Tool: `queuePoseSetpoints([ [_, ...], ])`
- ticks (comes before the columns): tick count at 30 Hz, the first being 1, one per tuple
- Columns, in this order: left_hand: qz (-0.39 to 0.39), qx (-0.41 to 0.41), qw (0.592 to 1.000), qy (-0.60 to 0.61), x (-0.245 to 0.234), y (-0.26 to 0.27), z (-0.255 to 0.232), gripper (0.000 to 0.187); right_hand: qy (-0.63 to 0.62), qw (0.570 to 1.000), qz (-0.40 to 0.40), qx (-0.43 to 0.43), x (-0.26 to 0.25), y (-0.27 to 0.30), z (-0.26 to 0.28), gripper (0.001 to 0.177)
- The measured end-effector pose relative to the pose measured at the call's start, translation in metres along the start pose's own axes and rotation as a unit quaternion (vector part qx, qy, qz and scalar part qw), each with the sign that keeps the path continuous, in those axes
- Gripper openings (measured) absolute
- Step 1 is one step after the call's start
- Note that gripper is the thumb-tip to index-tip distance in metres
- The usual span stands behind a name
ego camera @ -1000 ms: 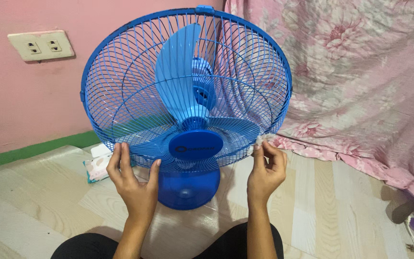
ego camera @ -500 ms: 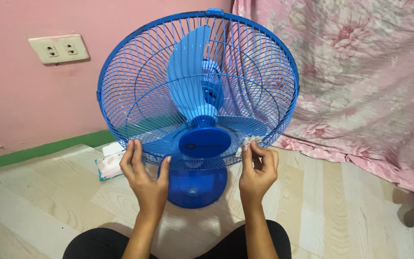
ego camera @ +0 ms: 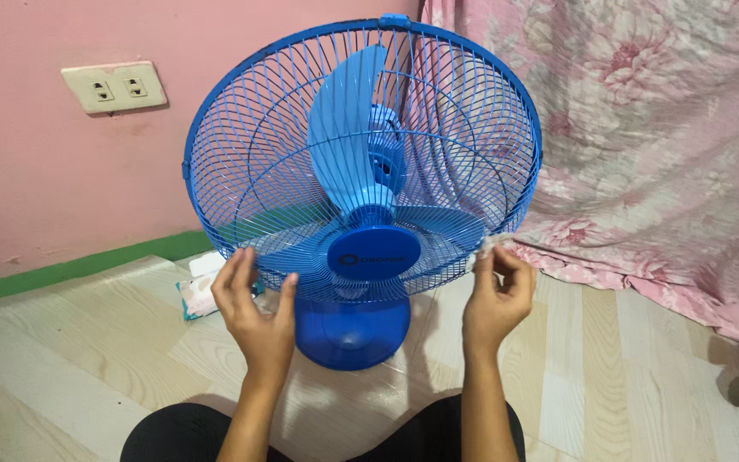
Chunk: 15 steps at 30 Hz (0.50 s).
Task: The person reassembles a blue electric fan by attaching the front wire cage to the fan head and then wiping the cage with a tissue. The person sits on the floor during the task.
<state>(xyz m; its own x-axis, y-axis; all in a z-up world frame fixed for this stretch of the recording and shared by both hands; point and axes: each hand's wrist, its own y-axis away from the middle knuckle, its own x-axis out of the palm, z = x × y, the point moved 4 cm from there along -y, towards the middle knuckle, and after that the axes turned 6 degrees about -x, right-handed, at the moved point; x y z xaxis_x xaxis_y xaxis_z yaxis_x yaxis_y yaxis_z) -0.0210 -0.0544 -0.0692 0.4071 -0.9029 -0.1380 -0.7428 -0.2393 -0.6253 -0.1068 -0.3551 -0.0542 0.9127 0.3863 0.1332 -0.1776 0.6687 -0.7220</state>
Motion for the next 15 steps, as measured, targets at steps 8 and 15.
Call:
queuePoseSetpoints([
  [8, -0.045, -0.105, 0.987, 0.111, -0.010, -0.011, 0.023, 0.066, -0.113, 0.987, -0.032, 0.109, -0.009, -0.016, -0.047, 0.021],
  [15, -0.006, -0.213, 0.940, 0.267, 0.000, -0.018, 0.053, 0.072, -0.109, 0.986, -0.038, 0.120, -0.007, -0.001, -0.044, 0.021],
])
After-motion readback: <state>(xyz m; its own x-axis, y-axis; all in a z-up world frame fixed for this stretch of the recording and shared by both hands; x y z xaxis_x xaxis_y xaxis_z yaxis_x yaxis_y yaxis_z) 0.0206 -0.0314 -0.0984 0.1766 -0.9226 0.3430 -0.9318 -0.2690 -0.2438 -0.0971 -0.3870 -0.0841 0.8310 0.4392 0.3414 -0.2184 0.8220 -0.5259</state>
